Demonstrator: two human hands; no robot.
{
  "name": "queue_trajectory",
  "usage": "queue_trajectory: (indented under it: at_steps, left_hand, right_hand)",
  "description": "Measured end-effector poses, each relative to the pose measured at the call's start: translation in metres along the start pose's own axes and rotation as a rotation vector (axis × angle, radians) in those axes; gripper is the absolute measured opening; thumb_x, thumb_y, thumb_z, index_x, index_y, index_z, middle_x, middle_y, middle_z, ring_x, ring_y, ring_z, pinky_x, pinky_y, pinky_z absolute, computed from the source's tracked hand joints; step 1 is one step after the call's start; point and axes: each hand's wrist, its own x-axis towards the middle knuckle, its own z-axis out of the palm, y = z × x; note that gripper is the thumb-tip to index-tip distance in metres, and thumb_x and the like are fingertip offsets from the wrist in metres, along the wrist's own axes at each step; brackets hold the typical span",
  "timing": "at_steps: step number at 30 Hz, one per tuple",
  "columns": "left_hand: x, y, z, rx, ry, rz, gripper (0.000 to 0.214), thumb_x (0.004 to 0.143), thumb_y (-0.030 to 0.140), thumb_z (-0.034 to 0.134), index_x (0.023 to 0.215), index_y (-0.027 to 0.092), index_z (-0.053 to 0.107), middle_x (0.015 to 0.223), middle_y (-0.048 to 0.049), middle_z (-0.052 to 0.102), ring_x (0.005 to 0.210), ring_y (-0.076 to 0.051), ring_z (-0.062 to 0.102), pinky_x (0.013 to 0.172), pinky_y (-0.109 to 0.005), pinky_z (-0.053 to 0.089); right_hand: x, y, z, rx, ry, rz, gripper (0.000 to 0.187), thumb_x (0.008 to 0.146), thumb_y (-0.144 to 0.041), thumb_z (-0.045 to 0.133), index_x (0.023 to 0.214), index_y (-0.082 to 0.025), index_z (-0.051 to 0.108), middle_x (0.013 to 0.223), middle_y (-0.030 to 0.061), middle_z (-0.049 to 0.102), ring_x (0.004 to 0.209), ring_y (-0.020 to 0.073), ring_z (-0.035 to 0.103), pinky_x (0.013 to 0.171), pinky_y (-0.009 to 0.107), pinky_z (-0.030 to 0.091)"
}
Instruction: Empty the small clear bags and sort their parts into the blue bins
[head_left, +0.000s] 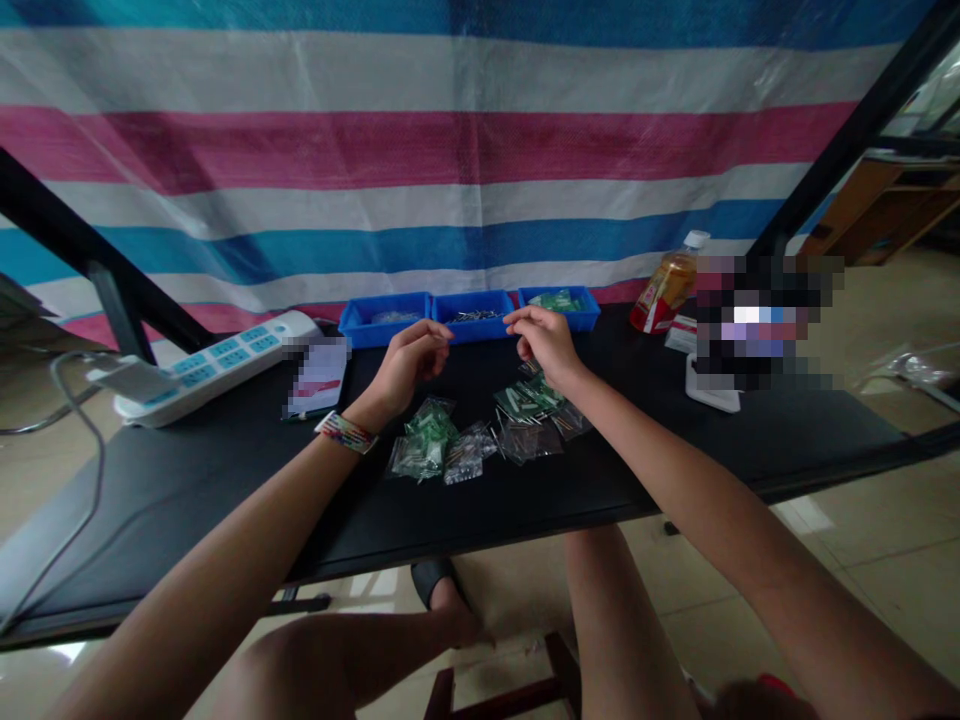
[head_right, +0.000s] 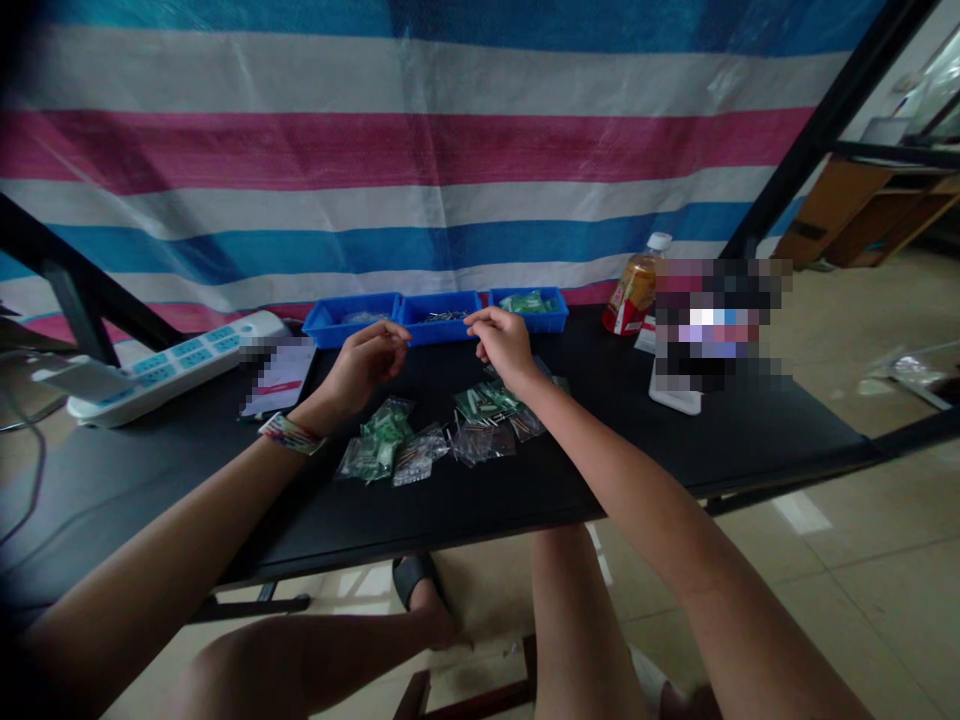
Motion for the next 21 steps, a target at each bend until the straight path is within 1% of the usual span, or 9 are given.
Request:
queue_trajectory:
  at_steps: [2, 3, 5, 8, 11, 14, 16, 19, 21]
  left_hand:
    - [0.001, -0.001, 0.000, -0.009, -0.001, 0.001, 0.024, 0.073, 0.031, 0.072, 0.092, 0.019, 0.067, 0.069, 0.0020, 0.056, 0.050, -0.010, 0.050, 0.045, -0.022, 0.029]
    - [0.001, -0.001, 0.000, -0.013, -0.001, 0.001, 0.023, 0.073, 0.031, 0.072, 0.091, 0.019, 0.067, 0.069, 0.0017, 0.056, 0.050, -0.011, 0.050, 0.045, -0.023, 0.029]
    - [0.001, -0.001, 0.000, -0.017, -0.002, 0.002, 0.021, 0.072, 0.030, 0.072, 0.090, 0.019, 0.068, 0.069, 0.0012, 0.056, 0.050, -0.011, 0.049, 0.045, -0.023, 0.029]
    - [0.002, -0.002, 0.000, -0.010, -0.012, 0.003, 0.018, 0.074, 0.029, 0.072, 0.088, 0.019, 0.068, 0.068, 0.0008, 0.056, 0.050, -0.012, 0.049, 0.046, -0.024, 0.028]
    - [0.002, -0.003, 0.000, -0.006, -0.024, -0.001, 0.016, 0.074, 0.029, 0.072, 0.086, 0.020, 0.068, 0.066, 0.0010, 0.055, 0.050, -0.012, 0.048, 0.046, -0.024, 0.027]
    - [0.002, -0.003, 0.000, 0.000, -0.038, -0.001, 0.016, 0.073, 0.029, 0.072, 0.085, 0.019, 0.068, 0.065, 0.0009, 0.054, 0.049, -0.012, 0.047, 0.045, -0.023, 0.026]
    - [0.002, -0.003, 0.001, 0.013, -0.046, 0.005, 0.016, 0.073, 0.029, 0.073, 0.084, 0.019, 0.068, 0.065, 0.0007, 0.054, 0.049, -0.011, 0.047, 0.045, -0.023, 0.026]
    - [0.001, -0.001, 0.002, 0.032, -0.057, 0.010, 0.015, 0.075, 0.030, 0.073, 0.083, 0.018, 0.068, 0.064, 0.0005, 0.054, 0.049, -0.011, 0.047, 0.045, -0.022, 0.027]
    - [0.000, 0.000, 0.002, 0.036, -0.061, 0.011, 0.015, 0.075, 0.030, 0.072, 0.083, 0.018, 0.068, 0.063, 0.0004, 0.054, 0.049, -0.011, 0.047, 0.046, -0.022, 0.028]
  right_hand:
    - [0.002, -0.003, -0.003, -0.019, -0.006, -0.016, 0.012, 0.079, -0.016, 0.058, 0.079, -0.017, 0.070, 0.072, -0.0022, 0.066, 0.042, 0.0049, 0.046, 0.040, 0.019, 0.032]
    - [0.003, -0.005, -0.004, -0.041, -0.045, -0.016, 0.012, 0.080, -0.017, 0.058, 0.078, -0.017, 0.070, 0.070, -0.0023, 0.065, 0.042, 0.0052, 0.045, 0.040, 0.020, 0.030]
    - [0.003, -0.009, -0.009, -0.141, -0.189, -0.005, 0.012, 0.083, -0.020, 0.061, 0.077, -0.017, 0.071, 0.067, -0.0021, 0.064, 0.042, 0.0065, 0.045, 0.042, 0.021, 0.030]
    - [0.003, -0.013, -0.020, -0.465, -0.371, -0.077, 0.010, 0.082, -0.019, 0.068, 0.075, -0.017, 0.075, 0.067, -0.0002, 0.068, 0.054, 0.0107, 0.057, 0.052, 0.023, 0.038]
    - [0.003, -0.012, -0.030, -0.788, -0.368, -0.175, 0.011, 0.081, -0.013, 0.070, 0.074, -0.018, 0.077, 0.073, 0.0018, 0.074, 0.071, 0.0157, 0.068, 0.066, 0.026, 0.044]
    - [0.003, -0.011, -0.038, -0.943, -0.377, -0.114, 0.011, 0.085, -0.016, 0.071, 0.080, -0.020, 0.080, 0.080, 0.0027, 0.077, 0.078, 0.0187, 0.071, 0.070, 0.029, 0.046]
    - [0.003, -0.011, -0.040, -1.053, -0.354, -0.092, 0.007, 0.085, -0.024, 0.077, 0.091, -0.022, 0.081, 0.089, 0.0044, 0.078, 0.086, 0.0219, 0.073, 0.073, 0.031, 0.048]
    - [0.001, -0.013, -0.040, -1.243, -0.288, -0.082, 0.035, 0.082, -0.045, 0.087, 0.108, -0.023, 0.078, 0.112, 0.0099, 0.077, 0.103, 0.0296, 0.072, 0.078, 0.036, 0.050]
    - [0.000, -0.014, -0.038, -1.314, -0.291, -0.065, 0.043, 0.082, -0.051, 0.087, 0.112, -0.023, 0.076, 0.121, 0.0119, 0.074, 0.109, 0.0321, 0.071, 0.081, 0.038, 0.052]
